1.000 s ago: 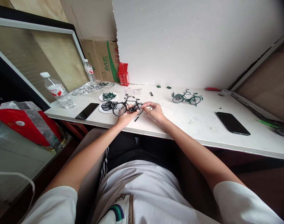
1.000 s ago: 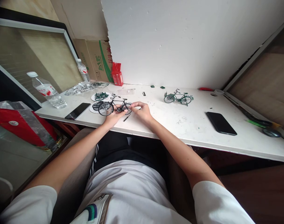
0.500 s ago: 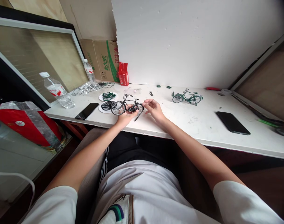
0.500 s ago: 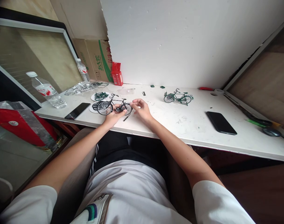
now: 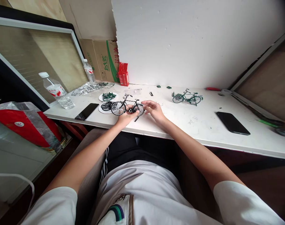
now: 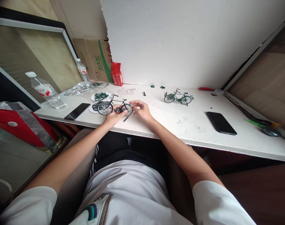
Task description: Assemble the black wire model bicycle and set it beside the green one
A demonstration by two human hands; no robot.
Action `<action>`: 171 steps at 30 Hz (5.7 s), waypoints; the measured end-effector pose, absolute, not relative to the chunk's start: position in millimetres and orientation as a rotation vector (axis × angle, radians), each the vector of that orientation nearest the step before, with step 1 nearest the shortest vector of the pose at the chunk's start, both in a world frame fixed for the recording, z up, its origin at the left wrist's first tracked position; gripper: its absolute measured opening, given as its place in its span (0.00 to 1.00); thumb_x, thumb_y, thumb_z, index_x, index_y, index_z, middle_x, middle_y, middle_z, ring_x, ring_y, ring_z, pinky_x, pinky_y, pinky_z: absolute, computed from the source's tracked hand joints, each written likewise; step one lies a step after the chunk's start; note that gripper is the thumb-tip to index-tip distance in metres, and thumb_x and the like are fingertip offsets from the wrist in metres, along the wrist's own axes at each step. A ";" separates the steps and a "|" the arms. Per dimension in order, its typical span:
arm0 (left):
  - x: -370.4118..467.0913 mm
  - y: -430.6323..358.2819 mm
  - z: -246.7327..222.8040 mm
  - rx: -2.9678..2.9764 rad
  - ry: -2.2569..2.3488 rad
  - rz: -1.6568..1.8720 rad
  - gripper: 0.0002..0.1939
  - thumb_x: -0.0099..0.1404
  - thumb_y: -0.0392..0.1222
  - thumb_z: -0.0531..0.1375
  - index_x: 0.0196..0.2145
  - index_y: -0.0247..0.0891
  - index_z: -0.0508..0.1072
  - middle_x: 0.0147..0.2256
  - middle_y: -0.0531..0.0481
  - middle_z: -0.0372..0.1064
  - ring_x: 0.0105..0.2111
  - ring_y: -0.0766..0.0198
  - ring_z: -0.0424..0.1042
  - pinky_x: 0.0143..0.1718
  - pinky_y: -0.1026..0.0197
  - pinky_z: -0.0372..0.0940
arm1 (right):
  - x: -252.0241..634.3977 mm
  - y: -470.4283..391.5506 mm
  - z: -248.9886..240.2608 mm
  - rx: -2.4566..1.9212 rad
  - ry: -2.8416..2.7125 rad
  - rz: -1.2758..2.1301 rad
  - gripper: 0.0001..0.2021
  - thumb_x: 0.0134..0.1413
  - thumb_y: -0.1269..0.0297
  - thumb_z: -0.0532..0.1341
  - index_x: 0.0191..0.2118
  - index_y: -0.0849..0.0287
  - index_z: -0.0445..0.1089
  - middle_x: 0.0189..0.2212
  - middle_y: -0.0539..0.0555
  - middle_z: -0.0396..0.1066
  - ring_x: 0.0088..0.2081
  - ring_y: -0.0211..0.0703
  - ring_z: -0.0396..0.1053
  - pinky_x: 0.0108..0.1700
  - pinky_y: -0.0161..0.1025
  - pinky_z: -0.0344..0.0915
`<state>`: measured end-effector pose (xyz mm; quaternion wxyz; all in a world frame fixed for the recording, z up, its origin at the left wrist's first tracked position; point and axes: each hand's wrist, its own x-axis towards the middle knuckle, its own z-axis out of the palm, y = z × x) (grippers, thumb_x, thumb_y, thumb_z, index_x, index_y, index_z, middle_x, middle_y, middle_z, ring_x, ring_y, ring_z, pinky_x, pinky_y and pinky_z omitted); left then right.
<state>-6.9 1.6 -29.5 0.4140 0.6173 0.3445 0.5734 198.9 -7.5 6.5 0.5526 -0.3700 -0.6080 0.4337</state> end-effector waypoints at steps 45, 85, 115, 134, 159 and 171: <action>-1.7 -10.7 -18.5 1.544 0.934 1.470 0.24 0.54 0.54 0.77 0.41 0.41 0.74 0.40 0.43 0.82 0.40 0.52 0.82 0.49 0.47 0.79 | 195.5 -15.1 10.9 -1.035 -1.427 0.939 0.28 0.44 0.34 0.77 0.29 0.58 0.80 0.34 0.58 0.83 0.37 0.48 0.76 0.42 0.43 0.72; -1.3 -12.1 -16.1 1.595 0.988 1.517 0.20 0.57 0.52 0.74 0.40 0.39 0.75 0.41 0.43 0.82 0.42 0.54 0.82 0.47 0.53 0.76 | 195.7 -19.2 16.9 -1.086 -1.317 1.112 0.28 0.34 0.43 0.84 0.36 0.60 0.84 0.38 0.58 0.83 0.34 0.41 0.71 0.32 0.37 0.63; -3.6 -16.9 -13.0 1.958 0.980 1.519 0.13 0.66 0.50 0.68 0.44 0.41 0.80 0.42 0.44 0.84 0.40 0.53 0.83 0.48 0.51 0.79 | 198.6 -12.3 9.9 -0.881 -1.278 1.300 0.27 0.41 0.49 0.84 0.45 0.57 0.82 0.42 0.53 0.82 0.35 0.37 0.71 0.30 0.34 0.61; -3.8 -18.2 -18.3 2.018 1.033 1.547 0.17 0.67 0.48 0.68 0.51 0.41 0.80 0.42 0.43 0.83 0.43 0.51 0.82 0.56 0.47 0.76 | 199.2 -12.1 10.7 -0.922 -1.317 1.144 0.37 0.32 0.43 0.85 0.48 0.57 0.79 0.36 0.55 0.84 0.36 0.46 0.78 0.33 0.38 0.67; -2.6 -21.9 -16.3 1.938 1.016 1.549 0.15 0.66 0.47 0.67 0.49 0.41 0.80 0.44 0.42 0.82 0.48 0.50 0.81 0.54 0.48 0.76 | 195.5 -17.8 10.3 -0.958 -1.355 1.104 0.36 0.33 0.44 0.85 0.45 0.53 0.72 0.34 0.54 0.84 0.37 0.51 0.81 0.32 0.40 0.72; -2.6 -22.5 -15.1 1.917 1.042 1.538 0.12 0.65 0.45 0.68 0.45 0.40 0.79 0.47 0.40 0.82 0.49 0.49 0.81 0.51 0.50 0.78 | 193.2 -18.8 11.2 -0.910 -1.405 0.993 0.37 0.35 0.43 0.85 0.46 0.52 0.68 0.33 0.53 0.83 0.38 0.49 0.80 0.41 0.43 0.74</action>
